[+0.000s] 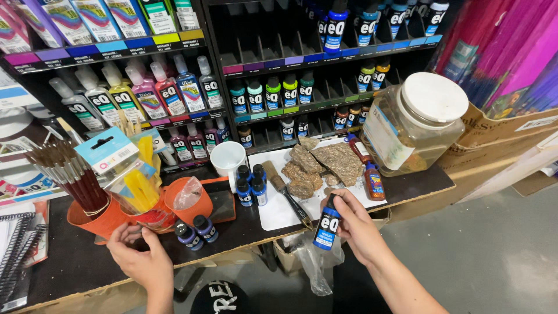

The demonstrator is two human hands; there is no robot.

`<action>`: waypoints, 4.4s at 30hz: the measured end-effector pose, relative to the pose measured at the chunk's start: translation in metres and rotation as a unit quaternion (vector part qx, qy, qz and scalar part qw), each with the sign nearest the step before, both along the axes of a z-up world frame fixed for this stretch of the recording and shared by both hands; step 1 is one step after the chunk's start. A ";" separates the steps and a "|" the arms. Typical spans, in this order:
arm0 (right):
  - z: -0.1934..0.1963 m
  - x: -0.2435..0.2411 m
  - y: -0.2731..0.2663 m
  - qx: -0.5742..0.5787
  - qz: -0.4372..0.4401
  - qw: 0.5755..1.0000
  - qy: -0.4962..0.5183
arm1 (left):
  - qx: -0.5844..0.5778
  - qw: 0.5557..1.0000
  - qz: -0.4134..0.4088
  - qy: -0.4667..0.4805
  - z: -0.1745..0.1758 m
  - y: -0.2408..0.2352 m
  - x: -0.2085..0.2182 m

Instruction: The person organizes small paint bottles by picking them up from a table, inspecting them, and placing them onto a shelf. The person handles multiple bottles one at a time, arranging them in rows on the shelf.

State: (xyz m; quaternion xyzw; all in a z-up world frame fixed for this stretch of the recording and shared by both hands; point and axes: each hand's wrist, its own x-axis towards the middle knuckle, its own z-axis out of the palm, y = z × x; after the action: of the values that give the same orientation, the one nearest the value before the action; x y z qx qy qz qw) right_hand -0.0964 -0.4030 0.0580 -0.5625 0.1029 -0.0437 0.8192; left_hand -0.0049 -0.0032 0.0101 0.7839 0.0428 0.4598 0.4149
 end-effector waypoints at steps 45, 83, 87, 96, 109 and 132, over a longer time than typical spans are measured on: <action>0.204 0.250 -0.123 -0.617 -0.281 0.623 -0.390 | 0.050 0.998 0.049 -0.002 -0.003 0.003 -0.002; 0.028 0.115 0.072 -0.552 0.080 0.802 -0.214 | 0.037 0.997 0.070 -0.018 -0.026 0.018 0.013; 0.007 0.108 0.087 -0.585 0.065 0.782 -0.204 | 0.034 0.997 0.073 -0.012 -0.029 0.020 0.016; -0.004 0.099 0.079 -0.389 0.002 0.917 -0.090 | 0.050 0.996 0.079 -0.014 -0.031 0.020 0.017; 0.016 0.053 0.028 0.063 0.104 0.989 -0.090 | 0.015 0.999 0.046 0.021 0.003 0.002 -0.001; 0.026 0.053 0.068 -0.415 0.029 0.901 -0.123 | 0.044 0.996 0.066 -0.027 -0.036 0.023 0.017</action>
State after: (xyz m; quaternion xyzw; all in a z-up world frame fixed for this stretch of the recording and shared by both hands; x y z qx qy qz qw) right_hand -0.0429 -0.3353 0.0836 -0.8443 -0.0420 -0.1277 0.5187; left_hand 0.0123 0.0194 -0.0259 0.7845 0.0629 0.5084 0.3494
